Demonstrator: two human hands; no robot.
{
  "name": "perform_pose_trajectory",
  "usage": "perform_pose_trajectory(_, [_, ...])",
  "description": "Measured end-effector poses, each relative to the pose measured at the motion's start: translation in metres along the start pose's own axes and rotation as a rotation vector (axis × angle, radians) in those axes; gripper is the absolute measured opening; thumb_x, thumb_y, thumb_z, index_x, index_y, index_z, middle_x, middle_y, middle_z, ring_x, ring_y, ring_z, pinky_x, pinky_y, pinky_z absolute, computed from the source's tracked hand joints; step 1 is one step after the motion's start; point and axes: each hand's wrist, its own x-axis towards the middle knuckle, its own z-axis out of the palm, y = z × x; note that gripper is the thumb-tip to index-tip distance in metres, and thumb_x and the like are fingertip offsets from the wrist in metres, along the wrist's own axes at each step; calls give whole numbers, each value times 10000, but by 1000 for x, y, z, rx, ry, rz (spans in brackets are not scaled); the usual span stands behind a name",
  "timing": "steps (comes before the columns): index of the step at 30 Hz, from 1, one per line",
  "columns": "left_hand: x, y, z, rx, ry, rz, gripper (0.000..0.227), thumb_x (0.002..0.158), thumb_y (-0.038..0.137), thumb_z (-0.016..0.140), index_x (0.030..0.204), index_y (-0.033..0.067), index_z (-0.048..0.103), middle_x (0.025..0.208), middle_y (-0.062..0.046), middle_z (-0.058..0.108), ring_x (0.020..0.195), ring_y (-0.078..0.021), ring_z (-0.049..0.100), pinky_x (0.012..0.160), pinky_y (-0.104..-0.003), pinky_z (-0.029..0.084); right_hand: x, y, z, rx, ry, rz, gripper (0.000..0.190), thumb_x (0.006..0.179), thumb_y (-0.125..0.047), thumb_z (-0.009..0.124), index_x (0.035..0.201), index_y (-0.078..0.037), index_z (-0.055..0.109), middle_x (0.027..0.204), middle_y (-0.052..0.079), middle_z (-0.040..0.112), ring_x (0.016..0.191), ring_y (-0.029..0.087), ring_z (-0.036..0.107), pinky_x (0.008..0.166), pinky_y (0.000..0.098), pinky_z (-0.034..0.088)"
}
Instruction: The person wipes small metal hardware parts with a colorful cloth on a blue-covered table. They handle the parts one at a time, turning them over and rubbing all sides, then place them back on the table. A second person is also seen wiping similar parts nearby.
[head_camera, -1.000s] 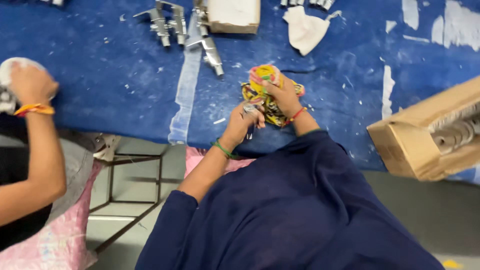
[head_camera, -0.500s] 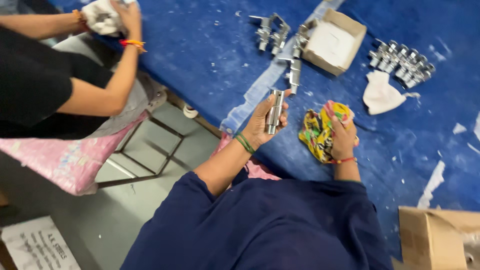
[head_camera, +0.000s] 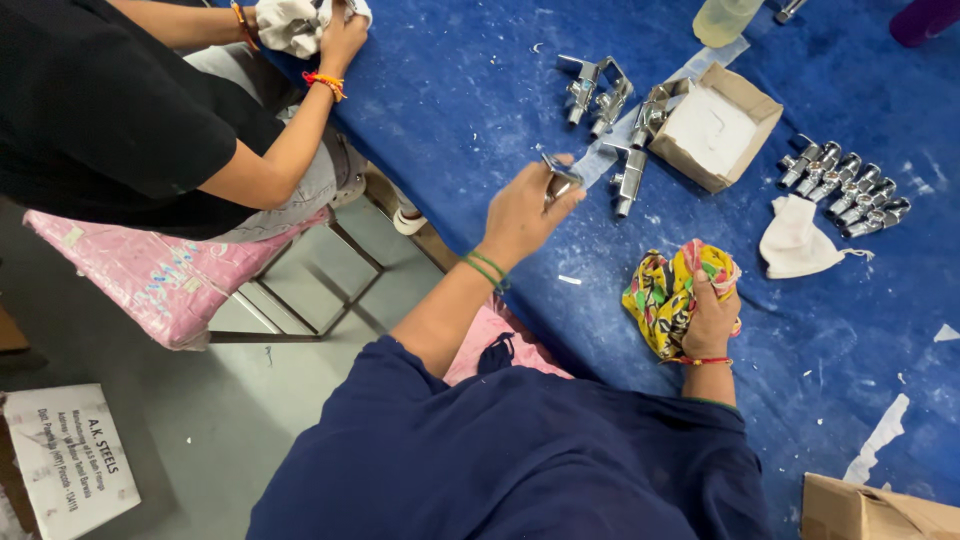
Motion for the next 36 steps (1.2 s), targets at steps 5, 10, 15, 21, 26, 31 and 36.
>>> perform_pose_trajectory(5, [20, -24, -7, 513, 149, 99, 578, 881, 364, 749, 1387, 119, 617, 1007, -60, 681, 930, -271, 651, 746, -427, 517, -2, -1, 3, 12, 14, 8, 387, 1039, -77, 571, 1406, 43, 538, 1365, 110, 643, 1254, 195, 634, 1105, 348, 495])
perform_pose_trajectory(10, [8, -60, -2, 542, 195, 127, 304, 871, 264, 740, 1145, 136, 712, 1126, 6, 710, 1015, -250, 662, 827, -419, 543, -1, 2, 0, -17, 22, -24, 378, 1037, -47, 569, 1401, 50, 545, 1355, 100, 643, 1243, 186, 635, 1099, 335, 496])
perform_pose_trajectory(15, [5, -76, -10, 375, 136, 33, 214, 889, 219, 746, 1085, 133, 744, 1131, -32, 723, 1007, -281, 681, 851, -407, 551, -1, 8, -6, -54, 33, -3, 366, 1040, -38, 563, 1394, 51, 561, 1345, 86, 657, 1242, 181, 638, 1101, 327, 493])
perform_pose_trajectory(21, [16, -68, -40, 240, -30, 40, 250, 887, 183, 746, 1117, 88, 726, 1102, -72, 713, 971, -322, 689, 824, -420, 547, 0, 7, -6, -87, -2, -57, 340, 1063, -37, 562, 1395, 36, 561, 1339, 71, 653, 1248, 168, 629, 1119, 319, 487])
perform_pose_trajectory(26, [22, -58, -43, 310, -45, 34, 185, 896, 200, 748, 1061, 121, 727, 1058, -50, 712, 922, -305, 695, 764, -416, 542, -2, 7, -9, -113, -6, -79, 321, 1086, -53, 587, 1394, 33, 566, 1333, 62, 656, 1241, 149, 625, 1117, 311, 483])
perform_pose_trajectory(31, [22, -53, -42, 365, 5, 58, 178, 889, 226, 746, 1041, 135, 724, 1035, -38, 709, 905, -297, 690, 744, -407, 537, 2, 10, -10, -89, 22, -73, 318, 1087, -42, 604, 1395, 27, 569, 1332, 52, 653, 1243, 139, 623, 1129, 303, 477])
perform_pose_trajectory(36, [19, -53, -38, 394, 13, 108, 171, 906, 234, 741, 1035, 126, 714, 1037, -36, 706, 921, -296, 689, 765, -412, 537, -1, 13, -17, -162, 48, -69, 335, 1068, -34, 604, 1395, 29, 572, 1321, 53, 659, 1227, 134, 624, 1106, 293, 478])
